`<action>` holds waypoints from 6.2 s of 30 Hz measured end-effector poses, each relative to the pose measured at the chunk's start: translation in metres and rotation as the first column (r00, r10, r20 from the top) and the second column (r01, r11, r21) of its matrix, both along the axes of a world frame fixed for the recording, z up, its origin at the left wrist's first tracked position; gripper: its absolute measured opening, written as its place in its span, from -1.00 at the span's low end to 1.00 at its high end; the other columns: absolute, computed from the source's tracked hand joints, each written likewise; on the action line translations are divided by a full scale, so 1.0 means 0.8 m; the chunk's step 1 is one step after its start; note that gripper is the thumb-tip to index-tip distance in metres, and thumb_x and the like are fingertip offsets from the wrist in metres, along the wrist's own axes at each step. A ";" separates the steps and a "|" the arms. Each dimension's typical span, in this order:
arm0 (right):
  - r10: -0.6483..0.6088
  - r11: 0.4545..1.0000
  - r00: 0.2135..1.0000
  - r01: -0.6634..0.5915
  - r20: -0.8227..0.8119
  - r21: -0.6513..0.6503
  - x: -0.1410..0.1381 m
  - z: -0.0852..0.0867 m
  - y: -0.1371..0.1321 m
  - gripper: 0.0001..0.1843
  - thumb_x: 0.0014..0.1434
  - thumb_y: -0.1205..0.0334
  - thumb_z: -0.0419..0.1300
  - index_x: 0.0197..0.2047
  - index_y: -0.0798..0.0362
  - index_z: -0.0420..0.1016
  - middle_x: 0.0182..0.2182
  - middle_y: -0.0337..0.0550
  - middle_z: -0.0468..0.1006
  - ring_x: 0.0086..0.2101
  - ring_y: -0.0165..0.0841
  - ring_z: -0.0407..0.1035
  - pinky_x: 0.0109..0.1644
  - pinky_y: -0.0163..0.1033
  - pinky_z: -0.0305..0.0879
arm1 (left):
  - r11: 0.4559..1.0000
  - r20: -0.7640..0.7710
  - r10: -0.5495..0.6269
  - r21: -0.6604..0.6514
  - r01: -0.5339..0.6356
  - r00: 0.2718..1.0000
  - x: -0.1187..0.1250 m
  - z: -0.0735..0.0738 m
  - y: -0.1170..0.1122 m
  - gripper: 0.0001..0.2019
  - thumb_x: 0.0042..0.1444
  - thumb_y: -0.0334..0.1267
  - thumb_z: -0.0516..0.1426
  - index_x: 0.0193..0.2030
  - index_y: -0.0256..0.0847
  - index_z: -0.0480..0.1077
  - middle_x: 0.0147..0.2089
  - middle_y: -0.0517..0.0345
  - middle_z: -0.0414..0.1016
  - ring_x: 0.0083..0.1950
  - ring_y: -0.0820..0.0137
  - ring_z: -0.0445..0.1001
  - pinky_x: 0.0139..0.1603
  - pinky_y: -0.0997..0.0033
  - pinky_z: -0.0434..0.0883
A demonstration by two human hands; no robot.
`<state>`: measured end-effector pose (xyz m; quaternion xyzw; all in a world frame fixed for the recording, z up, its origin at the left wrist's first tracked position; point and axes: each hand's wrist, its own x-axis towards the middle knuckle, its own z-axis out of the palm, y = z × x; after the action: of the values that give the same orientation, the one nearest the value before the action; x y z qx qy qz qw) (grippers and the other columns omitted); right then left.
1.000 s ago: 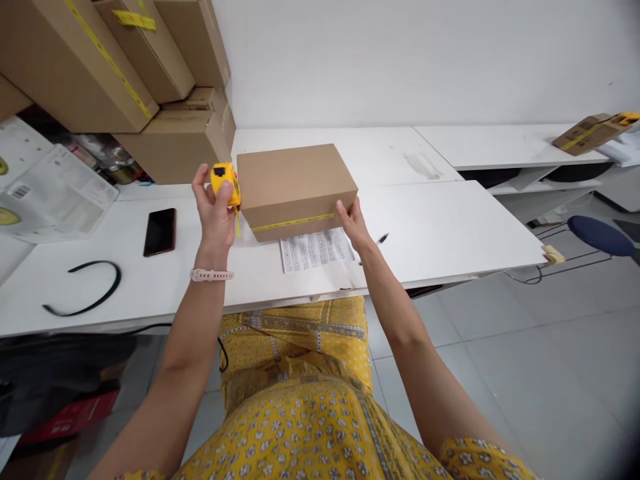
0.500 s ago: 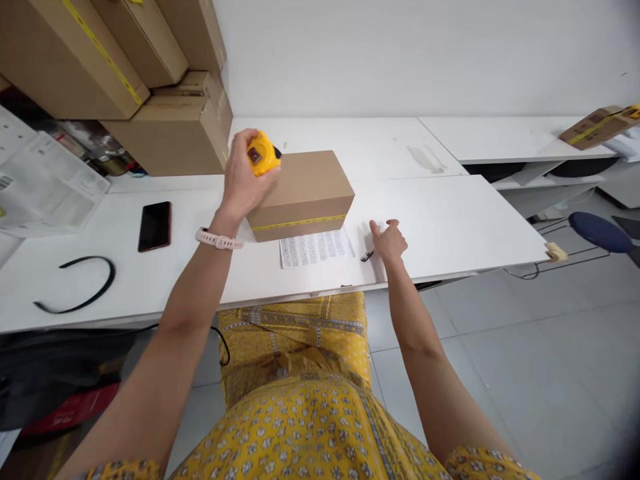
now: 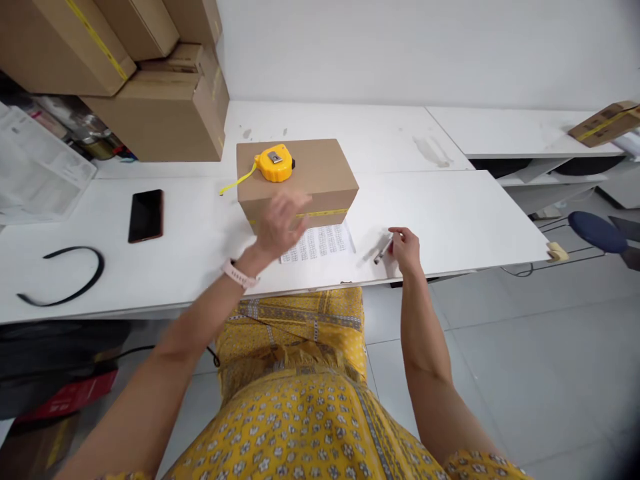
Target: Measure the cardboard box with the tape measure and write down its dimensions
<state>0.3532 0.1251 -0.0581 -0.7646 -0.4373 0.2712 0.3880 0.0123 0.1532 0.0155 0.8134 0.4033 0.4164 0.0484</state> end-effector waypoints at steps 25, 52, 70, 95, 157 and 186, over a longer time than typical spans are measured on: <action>0.374 0.919 0.860 -0.292 -0.348 0.265 -0.176 -0.007 -0.047 -0.43 0.10 -0.37 0.24 -0.24 0.03 0.56 -0.40 -0.18 0.55 -0.35 -0.32 0.40 -0.23 -0.20 0.36 | 0.926 -0.346 -0.195 -0.372 0.056 0.918 0.011 -0.104 -0.104 -0.37 0.17 -0.02 0.24 0.33 -0.25 0.34 0.49 -0.19 0.18 0.54 -0.03 0.04 0.53 -0.17 -0.07; 0.332 0.928 0.914 -0.272 -0.232 0.255 -0.167 -0.025 -0.042 -0.59 0.13 -0.11 0.28 -0.48 -0.03 0.26 -0.64 -0.38 0.27 -0.55 -0.45 0.12 -0.44 -0.28 0.08 | 0.948 -0.404 -0.201 -0.311 0.073 0.892 0.011 -0.114 -0.104 -0.30 0.14 0.10 0.27 0.32 -0.27 0.34 0.42 -0.15 0.32 0.49 -0.02 0.15 0.53 -0.21 -0.09; 0.381 0.903 0.904 -0.319 -0.193 0.288 -0.168 -0.028 -0.044 -0.66 0.14 -0.01 0.23 -0.47 -0.05 0.20 -0.64 -0.41 0.23 -0.56 -0.45 0.12 -0.45 -0.29 0.06 | 0.960 -0.420 -0.192 -0.268 0.081 0.887 0.011 -0.115 -0.106 -0.33 0.16 0.06 0.26 0.32 -0.28 0.34 0.36 -0.18 0.36 0.44 -0.01 0.22 0.54 -0.18 -0.04; 0.415 0.887 0.903 -0.375 -0.109 0.270 -0.169 -0.028 -0.044 -0.62 0.15 -0.06 0.24 -0.47 -0.05 0.20 -0.63 -0.40 0.21 -0.54 -0.45 0.08 -0.41 -0.26 0.03 | 0.947 -0.389 -0.202 -0.311 0.078 0.899 0.011 -0.118 -0.105 -0.31 0.14 0.07 0.27 0.33 -0.26 0.32 0.38 -0.18 0.33 0.46 0.00 0.19 0.55 -0.17 -0.09; 0.375 0.896 0.922 -0.335 -0.095 0.292 -0.167 -0.027 -0.043 -0.67 0.16 0.03 0.20 -0.50 -0.05 0.19 -0.64 -0.39 0.19 -0.53 -0.44 0.09 -0.43 -0.28 0.05 | 0.954 -0.376 -0.194 -0.287 0.085 0.906 0.010 -0.119 -0.105 -0.33 0.16 0.05 0.28 0.32 -0.28 0.35 0.37 -0.19 0.34 0.44 0.01 0.20 0.54 -0.17 -0.08; 0.346 0.907 0.935 -0.312 -0.077 0.282 -0.166 -0.024 -0.044 -0.68 0.17 0.02 0.18 -0.48 -0.04 0.18 -0.64 -0.41 0.17 -0.55 -0.45 0.08 -0.42 -0.29 0.03 | 0.956 -0.371 -0.188 -0.283 0.082 0.909 0.011 -0.116 -0.106 -0.33 0.13 0.04 0.30 0.30 -0.28 0.37 0.37 -0.19 0.35 0.43 0.01 0.23 0.54 -0.17 -0.05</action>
<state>0.2200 0.0900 -0.0776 -0.6022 -0.5672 0.3195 0.4621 0.0212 0.0688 -0.0772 0.8930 0.3985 0.1831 0.1016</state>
